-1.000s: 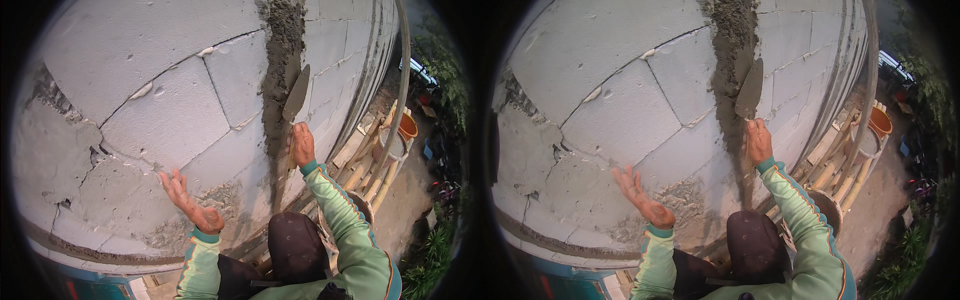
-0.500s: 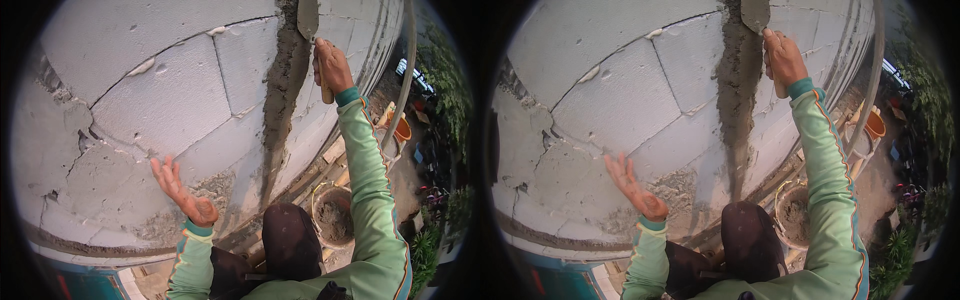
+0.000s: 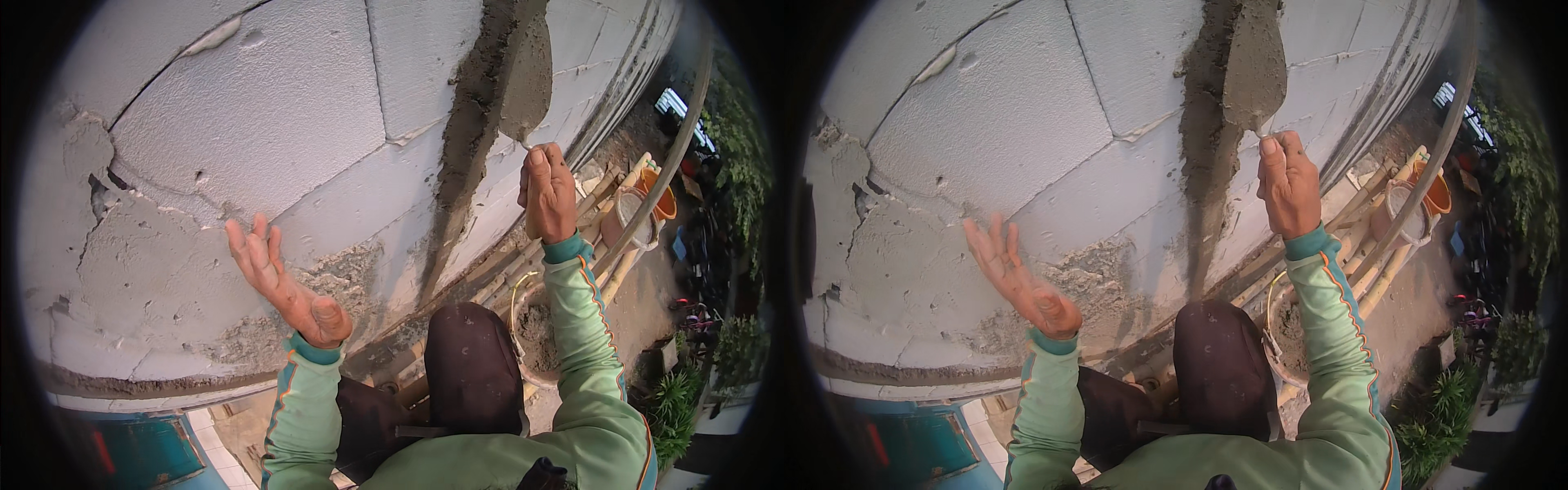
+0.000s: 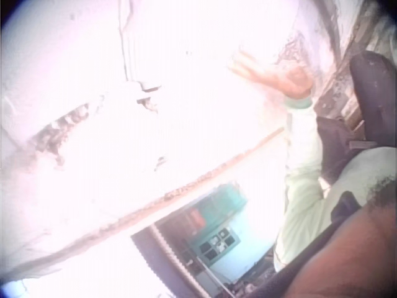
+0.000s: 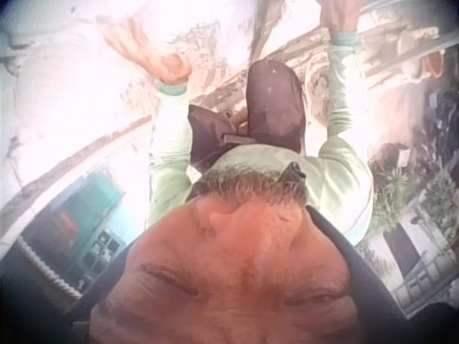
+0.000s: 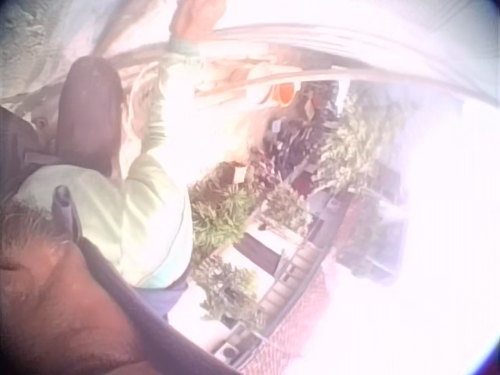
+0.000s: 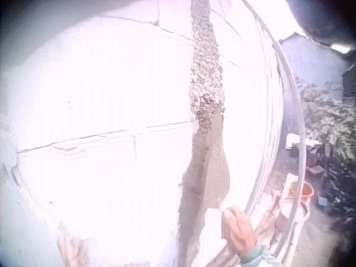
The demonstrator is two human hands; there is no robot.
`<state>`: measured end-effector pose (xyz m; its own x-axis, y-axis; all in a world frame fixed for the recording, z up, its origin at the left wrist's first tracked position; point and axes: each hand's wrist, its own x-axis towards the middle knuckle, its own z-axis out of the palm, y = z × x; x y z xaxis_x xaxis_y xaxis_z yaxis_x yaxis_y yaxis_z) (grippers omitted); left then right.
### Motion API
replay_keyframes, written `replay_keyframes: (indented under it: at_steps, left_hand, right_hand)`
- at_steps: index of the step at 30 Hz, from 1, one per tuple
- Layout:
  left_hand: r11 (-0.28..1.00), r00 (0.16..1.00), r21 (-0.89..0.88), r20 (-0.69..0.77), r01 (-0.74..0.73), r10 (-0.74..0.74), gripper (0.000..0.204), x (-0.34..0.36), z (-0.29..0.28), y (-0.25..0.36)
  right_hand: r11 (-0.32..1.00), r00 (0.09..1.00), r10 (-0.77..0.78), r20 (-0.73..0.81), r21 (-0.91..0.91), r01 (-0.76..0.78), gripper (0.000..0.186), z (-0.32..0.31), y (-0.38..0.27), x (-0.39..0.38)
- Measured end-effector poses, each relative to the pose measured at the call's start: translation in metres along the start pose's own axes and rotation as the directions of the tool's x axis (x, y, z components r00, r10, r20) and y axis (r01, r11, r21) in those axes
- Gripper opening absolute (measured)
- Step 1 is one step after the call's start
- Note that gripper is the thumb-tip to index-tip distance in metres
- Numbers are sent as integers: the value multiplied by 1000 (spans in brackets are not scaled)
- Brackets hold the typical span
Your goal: The person scoops cement from a bucket using a trowel and applies it to the vertical joints of a concrete block wall. They smooth the cement into the gaps between the blocks and occasionally use a wooden plank to check the alignment of the wall surface.
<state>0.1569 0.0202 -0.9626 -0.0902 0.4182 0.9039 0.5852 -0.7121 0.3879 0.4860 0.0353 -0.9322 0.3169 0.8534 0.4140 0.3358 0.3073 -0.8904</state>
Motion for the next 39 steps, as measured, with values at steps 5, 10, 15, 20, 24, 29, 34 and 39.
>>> replay_keyframes:
  at_steps: [5, 10, 15, 20, 24, 29, 34, 39]
  left_hand:
    - [999, 998, -23, -42, 41, -42, 100, 3, -2, 6]
    - [997, 997, -62, -62, 47, -51, 102, 2, 2, 7]
    - [998, 998, -50, -44, 48, -50, 102, 6, 0, 12]
    - [996, 996, -72, -72, 52, -57, 103, 7, -1, 5]
    - [997, 997, -74, -62, 31, -35, 101, 5, -10, 2]
    - [996, 996, -75, -73, 51, -57, 101, 5, -8, 4]
    - [997, 995, -58, -84, 50, -55, 99, 8, -3, 8]
    - [1000, 998, 4, -66, -8, 8, 96, 5, -6, 7]
  right_hand:
    - [781, 980, -159, 120, -592, 200, 40, -1, 1, 13]
    - [788, 992, 37, 117, -614, 43, 36, 32, 90, -31]
    - [809, 982, 137, 131, -586, -34, 36, 61, 144, -62]
    - [970, 954, 239, 179, -89, -226, 40, 36, 175, -113]
    - [891, 964, 243, 103, 370, -264, 42, 11, 86, -37]
    - [934, 940, 241, 241, 206, -292, 44, -20, 44, 24]
    - [889, 893, 384, 234, 167, -426, 47, 3, 103, -18]
    - [834, 852, 424, 307, 235, -499, 47, 32, 130, -47]
